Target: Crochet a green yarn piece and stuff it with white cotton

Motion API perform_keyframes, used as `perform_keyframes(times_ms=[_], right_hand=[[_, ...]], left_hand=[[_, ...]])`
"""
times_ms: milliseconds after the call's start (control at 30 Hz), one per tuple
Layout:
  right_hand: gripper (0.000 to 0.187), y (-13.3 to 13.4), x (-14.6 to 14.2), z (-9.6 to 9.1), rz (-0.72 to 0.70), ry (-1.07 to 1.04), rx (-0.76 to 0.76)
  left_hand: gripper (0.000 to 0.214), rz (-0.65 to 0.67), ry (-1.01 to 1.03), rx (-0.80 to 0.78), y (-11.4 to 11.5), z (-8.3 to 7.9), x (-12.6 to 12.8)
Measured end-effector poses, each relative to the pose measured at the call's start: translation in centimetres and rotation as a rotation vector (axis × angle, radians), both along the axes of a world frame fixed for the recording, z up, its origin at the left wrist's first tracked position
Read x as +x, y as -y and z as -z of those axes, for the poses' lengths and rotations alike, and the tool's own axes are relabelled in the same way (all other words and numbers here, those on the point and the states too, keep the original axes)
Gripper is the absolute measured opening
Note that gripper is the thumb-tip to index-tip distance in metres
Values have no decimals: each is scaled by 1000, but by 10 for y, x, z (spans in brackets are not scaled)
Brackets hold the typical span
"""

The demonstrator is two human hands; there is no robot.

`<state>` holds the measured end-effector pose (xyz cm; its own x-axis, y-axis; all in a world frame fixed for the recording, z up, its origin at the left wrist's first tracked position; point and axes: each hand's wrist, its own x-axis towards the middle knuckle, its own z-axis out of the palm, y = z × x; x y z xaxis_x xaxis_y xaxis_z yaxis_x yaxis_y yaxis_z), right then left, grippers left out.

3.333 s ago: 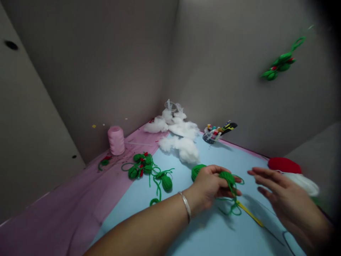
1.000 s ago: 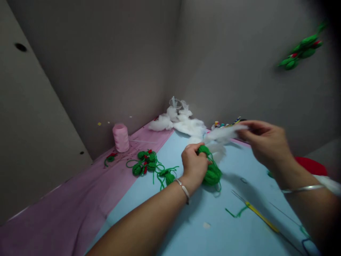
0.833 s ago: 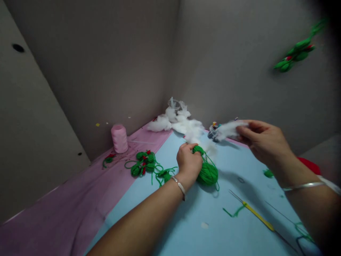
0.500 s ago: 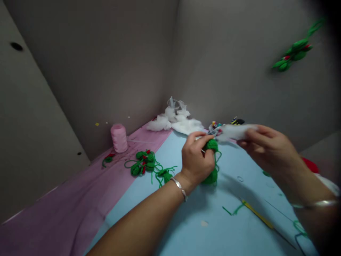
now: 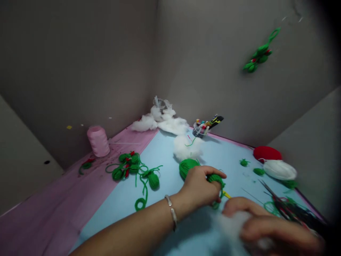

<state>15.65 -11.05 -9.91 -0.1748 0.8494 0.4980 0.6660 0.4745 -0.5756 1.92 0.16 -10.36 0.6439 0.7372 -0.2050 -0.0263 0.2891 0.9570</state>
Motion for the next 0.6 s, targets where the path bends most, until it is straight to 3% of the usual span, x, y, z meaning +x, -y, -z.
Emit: perform_keyframes(times_ms=[33, 67, 133, 233, 400, 500, 600], right_hand=[[13, -2, -8, 0, -120, -65, -104], [6, -5, -15, 1, -155, -100, -168], [16, -11, -23, 4, 20, -144, -224], [11, -20, -15, 16, 257, -268, -237], [21, -29, 12, 32, 552, -425, -115], [24, -27, 12, 34, 616, -417, -35], [13, -18, 6, 32, 647, -276, 187]], left_hand=[[42, 9, -10, -35, 0, 0, 0], [44, 21, -9, -71, 0, 0, 1], [49, 44, 10, -128, -3, 2, 1], [60, 63, 27, -195, -7, 8, 3], [68, 129, 54, -270, -9, 17, 6], [65, 191, 92, -322, -8, 17, 5], [58, 221, 119, -352, -7, 17, 4]])
